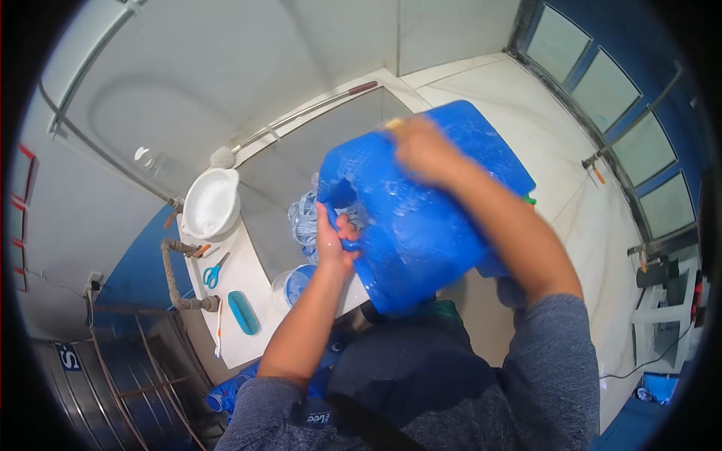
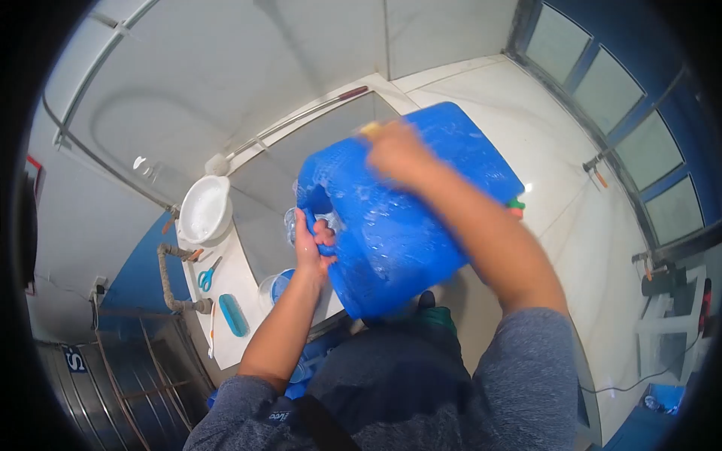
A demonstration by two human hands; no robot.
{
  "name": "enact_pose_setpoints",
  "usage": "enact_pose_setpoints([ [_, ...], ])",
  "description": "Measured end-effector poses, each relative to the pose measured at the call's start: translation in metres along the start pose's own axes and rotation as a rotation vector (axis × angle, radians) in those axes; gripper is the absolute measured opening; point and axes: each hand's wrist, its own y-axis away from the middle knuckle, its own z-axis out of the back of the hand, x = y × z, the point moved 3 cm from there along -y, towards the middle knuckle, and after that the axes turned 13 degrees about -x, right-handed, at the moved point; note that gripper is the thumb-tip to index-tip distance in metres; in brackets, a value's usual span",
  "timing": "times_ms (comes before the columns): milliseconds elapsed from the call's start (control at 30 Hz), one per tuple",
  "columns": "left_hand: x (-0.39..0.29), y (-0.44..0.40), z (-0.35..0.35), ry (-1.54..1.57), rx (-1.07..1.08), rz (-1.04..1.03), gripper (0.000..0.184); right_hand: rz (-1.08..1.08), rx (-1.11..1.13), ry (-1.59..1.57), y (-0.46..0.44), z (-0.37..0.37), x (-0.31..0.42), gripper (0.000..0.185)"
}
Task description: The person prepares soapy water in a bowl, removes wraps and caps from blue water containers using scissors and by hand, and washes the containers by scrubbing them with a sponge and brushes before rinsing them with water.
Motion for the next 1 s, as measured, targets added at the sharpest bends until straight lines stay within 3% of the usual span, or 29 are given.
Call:
enact_pose_setpoints([
  [33,-0.004,-0.005,0.000,-0.107,-0.067,-0.027,0.062,0.298,-0.159,-0.090,0.035,0.009,0.044,0.043],
  [133,-0.012,-0.015,-0.005,-0.319,-0.187,-0.147,0.060,0.394,-0.321,-0.092,0.108,0.041,0.070,0.042],
  [200,-0.018,-0.022,-0.004,-0.349,-0.227,-0.252,0.060,0.139,-0.085,0.081,0.114,0.068,-0.003,0.046],
  [267,-0.023,-0.018,-0.011,-0.465,-0.252,-0.272,0.060,-0.065,-0.344,0.332,0.111,0.075,-0.114,0.045],
  [333,-0.023,-0.013,-0.016,-0.589,-0.265,-0.291,0.060,-0.200,-0.384,0.035,0.079,0.062,-0.141,0.044],
  [400,-0.027,-0.013,-0.018,-0.716,-0.370,-0.401,0.058,-0.194,-0.063,0.064,0.043,0.054,-0.064,0.035],
  [467,-0.034,-0.037,-0.005,-0.706,-0.334,-0.439,0.057,0.090,-0.187,0.104,0.058,0.018,0.018,0.031],
  [533,-0.032,-0.042,-0.003,-0.694,-0.308,-0.475,0.055,0.391,-0.494,-0.135,0.116,0.020,0.057,0.031],
  [600,-0.032,-0.037,-0.002,-0.660,-0.408,-0.499,0.052,0.358,-0.361,-0.176,0.143,0.053,0.032,0.036],
  [667,-0.033,-0.034,-0.004,-0.662,-0.374,-0.517,0.051,0.060,-0.177,-0.005,0.130,0.078,-0.043,0.040],
  [733,-0.030,-0.022,0.000,-0.671,-0.361,-0.520,0.050,-0.184,-0.339,0.287,0.101,0.077,-0.121,0.038],
  [800,-0.029,-0.015,-0.013,-0.726,-0.351,-0.556,0.049,-0.236,-0.459,0.189,0.063,0.056,-0.134,0.036],
  [867,-0.033,-0.028,-0.013,-0.724,-0.381,-0.569,0.048,-0.158,-0.209,0.138,0.030,0.040,-0.064,0.032],
  [900,-0.036,-0.037,-0.006,-0.723,-0.427,-0.576,0.048,0.002,-0.184,0.123,0.032,0.006,-0.023,0.026],
  [933,-0.038,-0.054,0.007,-0.736,-0.428,-0.568,0.048,0.166,-0.305,0.090,0.057,0.003,0.029,0.022],
  [967,-0.041,-0.076,0.019,-0.639,-0.405,-0.662,0.048,0.086,-0.156,-0.116,0.087,0.013,0.068,0.025],
  [1000,-0.041,-0.073,0.018,-0.622,-0.385,-0.662,0.048,0.353,-0.355,-0.086,0.125,0.002,0.085,0.030],
])
